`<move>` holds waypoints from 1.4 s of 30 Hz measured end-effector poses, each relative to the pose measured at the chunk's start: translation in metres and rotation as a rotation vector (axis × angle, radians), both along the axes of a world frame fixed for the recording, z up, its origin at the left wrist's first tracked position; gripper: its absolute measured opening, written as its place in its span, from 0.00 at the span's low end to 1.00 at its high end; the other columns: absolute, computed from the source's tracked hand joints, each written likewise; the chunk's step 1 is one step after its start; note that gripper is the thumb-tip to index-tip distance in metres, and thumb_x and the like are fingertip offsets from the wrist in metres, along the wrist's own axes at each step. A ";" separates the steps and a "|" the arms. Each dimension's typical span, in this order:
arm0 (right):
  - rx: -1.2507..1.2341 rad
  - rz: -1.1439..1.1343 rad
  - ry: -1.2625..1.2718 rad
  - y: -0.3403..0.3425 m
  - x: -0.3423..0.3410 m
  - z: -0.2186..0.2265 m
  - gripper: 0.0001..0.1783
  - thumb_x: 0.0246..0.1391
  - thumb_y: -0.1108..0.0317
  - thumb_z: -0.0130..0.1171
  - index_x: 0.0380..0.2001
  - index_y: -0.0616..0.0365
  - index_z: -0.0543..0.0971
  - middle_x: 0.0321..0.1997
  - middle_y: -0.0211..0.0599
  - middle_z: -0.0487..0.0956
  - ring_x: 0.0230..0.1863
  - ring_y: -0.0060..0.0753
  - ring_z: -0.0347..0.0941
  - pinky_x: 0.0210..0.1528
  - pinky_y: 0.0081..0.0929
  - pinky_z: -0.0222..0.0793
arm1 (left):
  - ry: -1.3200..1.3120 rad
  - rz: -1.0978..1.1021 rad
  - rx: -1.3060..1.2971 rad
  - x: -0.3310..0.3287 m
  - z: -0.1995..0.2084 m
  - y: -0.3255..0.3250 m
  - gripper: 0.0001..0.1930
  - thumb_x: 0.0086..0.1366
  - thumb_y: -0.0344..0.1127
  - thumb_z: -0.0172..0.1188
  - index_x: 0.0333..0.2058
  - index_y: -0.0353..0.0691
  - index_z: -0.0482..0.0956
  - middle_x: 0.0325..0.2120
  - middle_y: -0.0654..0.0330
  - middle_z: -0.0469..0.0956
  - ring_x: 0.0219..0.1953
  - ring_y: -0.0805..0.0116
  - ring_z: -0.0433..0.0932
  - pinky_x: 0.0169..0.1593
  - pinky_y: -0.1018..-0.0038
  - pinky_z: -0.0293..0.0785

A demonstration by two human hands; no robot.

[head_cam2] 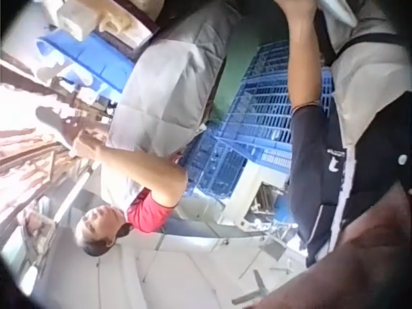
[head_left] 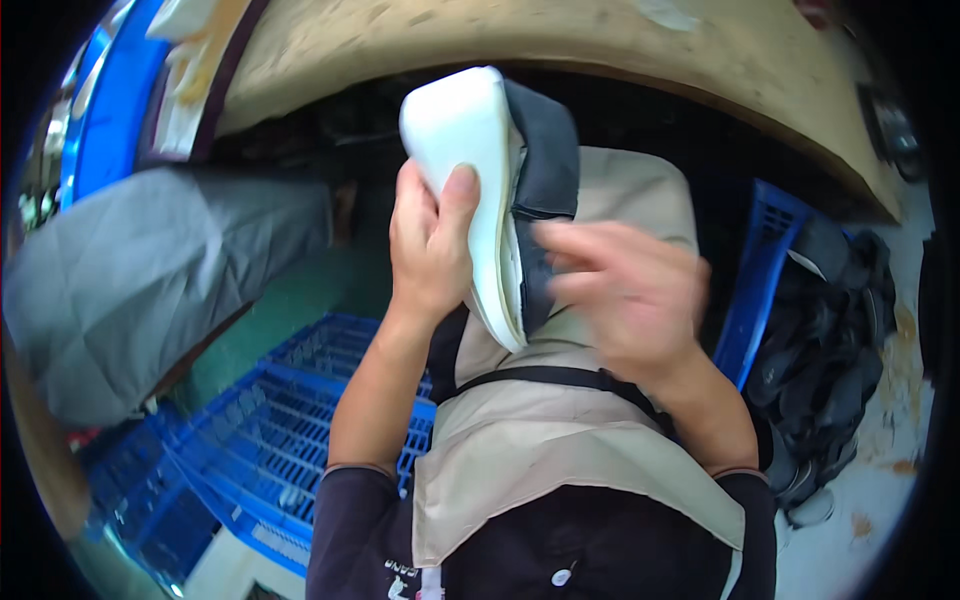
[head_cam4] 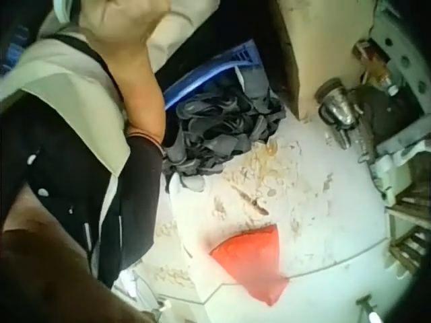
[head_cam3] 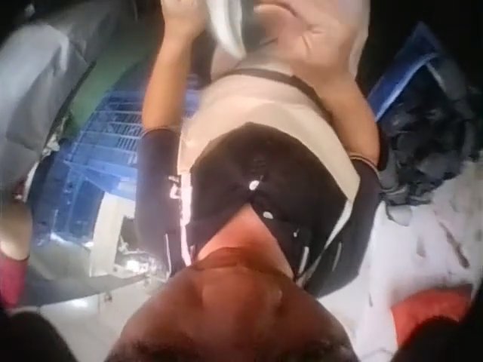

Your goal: Applying soles to shoe uppers and pressing them together to ensure a good bond.

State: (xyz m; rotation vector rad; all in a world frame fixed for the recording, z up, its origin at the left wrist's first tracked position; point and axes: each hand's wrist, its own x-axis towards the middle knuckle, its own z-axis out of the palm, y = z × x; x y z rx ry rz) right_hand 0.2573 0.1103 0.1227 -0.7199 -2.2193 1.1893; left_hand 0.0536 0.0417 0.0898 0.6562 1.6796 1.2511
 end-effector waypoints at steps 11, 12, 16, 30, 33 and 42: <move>-1.009 -0.305 0.288 -0.025 -0.016 -0.087 0.17 0.59 0.74 0.65 0.50 0.68 0.81 0.45 0.43 0.85 0.40 0.26 0.80 0.49 0.22 0.77 | -0.119 -0.016 0.047 0.021 -0.062 -0.036 0.30 0.75 0.53 0.55 0.57 0.27 0.67 0.42 0.46 0.78 0.43 0.60 0.79 0.49 0.68 0.75; -1.028 -0.296 0.277 -0.026 -0.015 -0.092 0.16 0.57 0.76 0.65 0.49 0.68 0.81 0.44 0.43 0.85 0.39 0.25 0.80 0.47 0.21 0.78 | -0.060 -0.051 0.019 0.019 -0.066 -0.038 0.30 0.75 0.53 0.55 0.56 0.27 0.67 0.41 0.46 0.78 0.42 0.61 0.79 0.48 0.68 0.76; -1.044 -0.241 0.261 -0.025 -0.015 -0.105 0.12 0.55 0.78 0.66 0.43 0.68 0.83 0.37 0.39 0.86 0.32 0.22 0.79 0.39 0.17 0.78 | -0.011 -0.080 -0.006 0.017 -0.082 -0.048 0.31 0.74 0.54 0.55 0.55 0.26 0.67 0.40 0.46 0.78 0.42 0.60 0.79 0.47 0.68 0.76; -0.845 -0.247 0.169 -0.027 -0.040 -0.107 0.12 0.53 0.79 0.67 0.42 0.66 0.84 0.38 0.38 0.86 0.33 0.20 0.78 0.38 0.16 0.76 | 0.168 0.010 0.004 0.017 -0.087 -0.046 0.30 0.74 0.56 0.55 0.51 0.27 0.68 0.40 0.47 0.77 0.40 0.61 0.78 0.45 0.68 0.76; -0.904 -0.201 0.118 -0.030 -0.040 -0.105 0.18 0.49 0.78 0.71 0.46 0.65 0.82 0.36 0.36 0.85 0.36 0.19 0.77 0.40 0.16 0.75 | 0.019 0.062 0.045 0.011 -0.098 -0.052 0.31 0.73 0.56 0.56 0.51 0.27 0.68 0.40 0.48 0.76 0.39 0.61 0.78 0.45 0.68 0.76; -0.842 -0.014 -0.410 -0.067 -0.031 -0.088 0.45 0.38 0.73 0.81 0.61 0.60 0.69 0.37 0.32 0.81 0.38 0.22 0.77 0.42 0.20 0.75 | 0.031 0.091 0.032 0.005 -0.100 -0.058 0.31 0.72 0.57 0.57 0.50 0.27 0.69 0.40 0.47 0.77 0.39 0.61 0.78 0.46 0.68 0.76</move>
